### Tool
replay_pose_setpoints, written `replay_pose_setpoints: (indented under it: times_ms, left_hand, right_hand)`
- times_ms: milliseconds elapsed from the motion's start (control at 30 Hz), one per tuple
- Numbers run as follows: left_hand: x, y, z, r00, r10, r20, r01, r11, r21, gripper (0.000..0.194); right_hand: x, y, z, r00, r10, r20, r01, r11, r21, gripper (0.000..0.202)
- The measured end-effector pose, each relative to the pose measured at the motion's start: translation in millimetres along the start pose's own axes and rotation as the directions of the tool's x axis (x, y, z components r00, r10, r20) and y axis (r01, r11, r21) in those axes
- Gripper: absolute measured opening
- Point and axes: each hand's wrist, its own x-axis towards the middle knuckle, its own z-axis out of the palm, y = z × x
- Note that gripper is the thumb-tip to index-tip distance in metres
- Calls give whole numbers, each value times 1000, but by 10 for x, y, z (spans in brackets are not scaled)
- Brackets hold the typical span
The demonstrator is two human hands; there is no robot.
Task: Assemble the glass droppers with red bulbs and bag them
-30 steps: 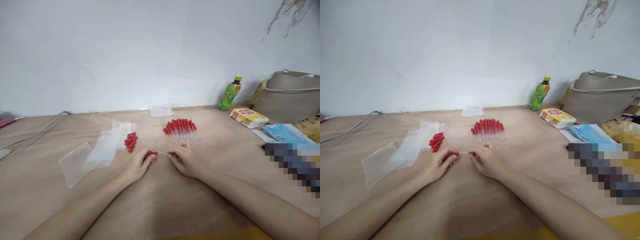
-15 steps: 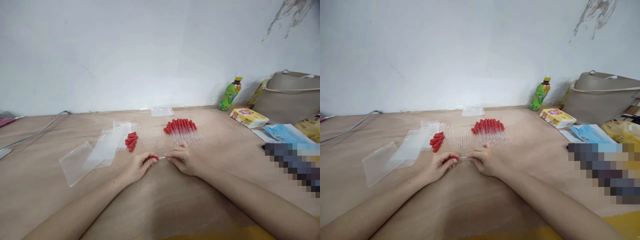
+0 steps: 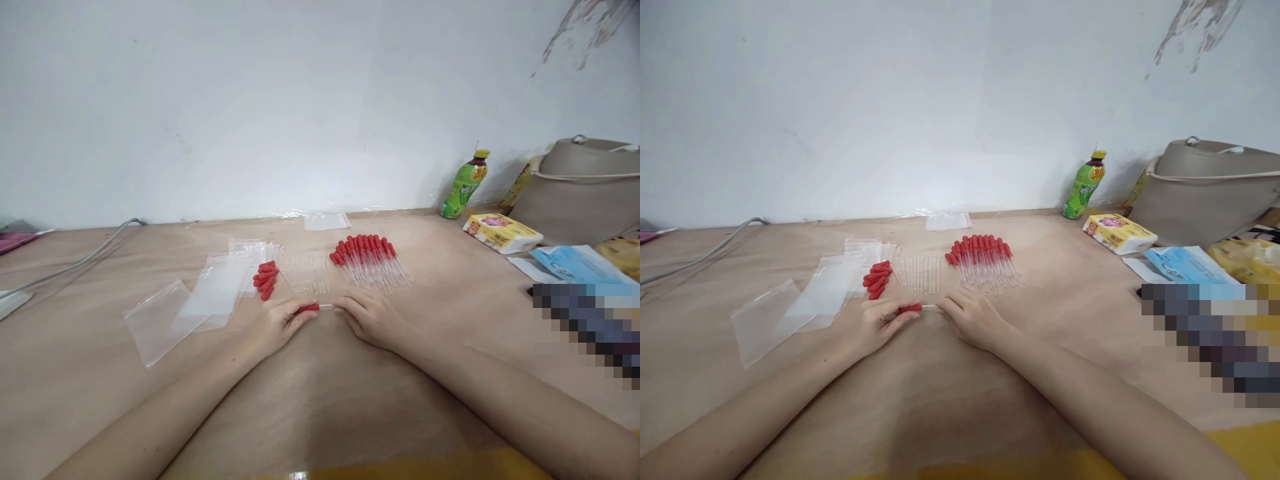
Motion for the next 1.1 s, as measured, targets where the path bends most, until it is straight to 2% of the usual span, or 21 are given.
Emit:
replay_pose_setpoints:
  times_ms: [167, 333, 500, 933, 1100]
  left_hand:
    - [35, -28, -18, 970, 221, -102, -206, 968, 140, 26]
    - [55, -48, -17, 949, 303, -84, -285, 942, 176, 24]
    - [45, -19, -13, 949, 309, -65, -303, 949, 87, 22]
    - [20, -27, 25, 984, 177, 1, -176, 984, -17, 19]
    - [27, -24, 23, 985, 171, -4, -171, 985, -26, 19]
  right_hand:
    - [20, 31, 1, 994, -71, -89, 68, 997, -40, 13]
    - [3, 63, 39, 992, -109, -70, 111, 994, 21, 18]
    - [1, 47, 38, 994, -105, -33, 108, 990, 94, 19]
    - [9, -3, 120, 1000, -13, 14, 10, 978, 210, 13]
    - [10, -9, 142, 1000, 7, 25, -13, 971, 240, 13]
